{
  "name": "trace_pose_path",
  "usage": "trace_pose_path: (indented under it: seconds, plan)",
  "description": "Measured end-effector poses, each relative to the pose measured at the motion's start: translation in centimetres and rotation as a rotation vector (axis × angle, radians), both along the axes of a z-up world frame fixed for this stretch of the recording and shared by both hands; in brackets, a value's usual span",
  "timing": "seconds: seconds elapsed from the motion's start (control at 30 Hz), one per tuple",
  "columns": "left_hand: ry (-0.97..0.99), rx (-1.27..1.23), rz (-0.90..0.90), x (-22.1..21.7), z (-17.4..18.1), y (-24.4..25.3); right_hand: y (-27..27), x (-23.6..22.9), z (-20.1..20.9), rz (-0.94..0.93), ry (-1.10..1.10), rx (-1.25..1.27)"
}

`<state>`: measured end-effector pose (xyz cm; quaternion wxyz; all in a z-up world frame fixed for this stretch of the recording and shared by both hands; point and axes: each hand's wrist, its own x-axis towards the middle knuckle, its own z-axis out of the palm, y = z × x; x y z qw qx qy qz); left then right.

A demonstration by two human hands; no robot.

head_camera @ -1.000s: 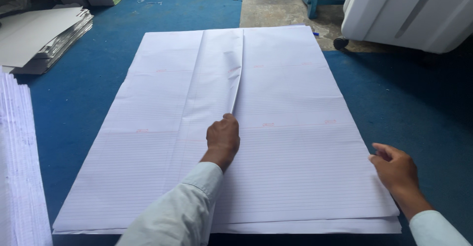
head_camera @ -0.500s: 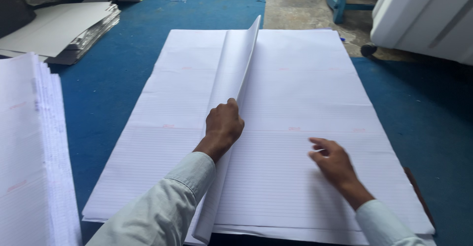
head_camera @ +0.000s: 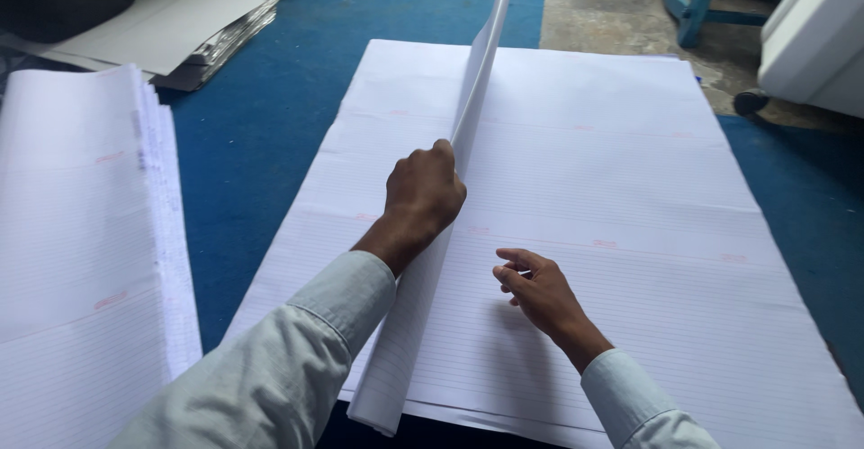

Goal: The person folds a large sheet of lined paper in half, presses the crease with a wooden block, and stacks it with other folded sheets. They repeat this process for additional sheets, aligning and creasing each one.

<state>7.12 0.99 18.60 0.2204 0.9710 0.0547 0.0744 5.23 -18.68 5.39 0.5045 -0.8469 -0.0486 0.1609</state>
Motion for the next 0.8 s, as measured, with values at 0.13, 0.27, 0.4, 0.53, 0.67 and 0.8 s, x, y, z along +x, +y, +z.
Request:
trace_pose_path:
  seconds: [0.13,0.27,0.4,0.53,0.67,0.8]
  plan:
    - [0.005,-0.004,0.024,-0.2,0.5,2.1,2.7,-0.9,0.0,0.014,0.056,0.024]
    - [0.032,-0.048,0.06,-0.1,0.2,4.8,4.9,-1.9,-0.3,0.021,0.108,0.052]
    - [0.059,-0.199,0.121,0.1,-1.1,8.0,6.9,-2.7,-0.5,0.009,0.167,0.061]
    - [0.071,-0.386,0.206,-0.1,-2.7,11.1,8.2,-2.9,-0.5,-0.01,0.215,0.086]
    - [0.078,-0.41,0.241,-0.9,-3.7,13.7,9.3,-3.1,-0.5,-0.026,0.219,0.077]
    - [0.133,-0.547,0.297,-1.3,-4.7,14.8,10.2,-3.0,-0.7,-0.059,0.2,0.056]
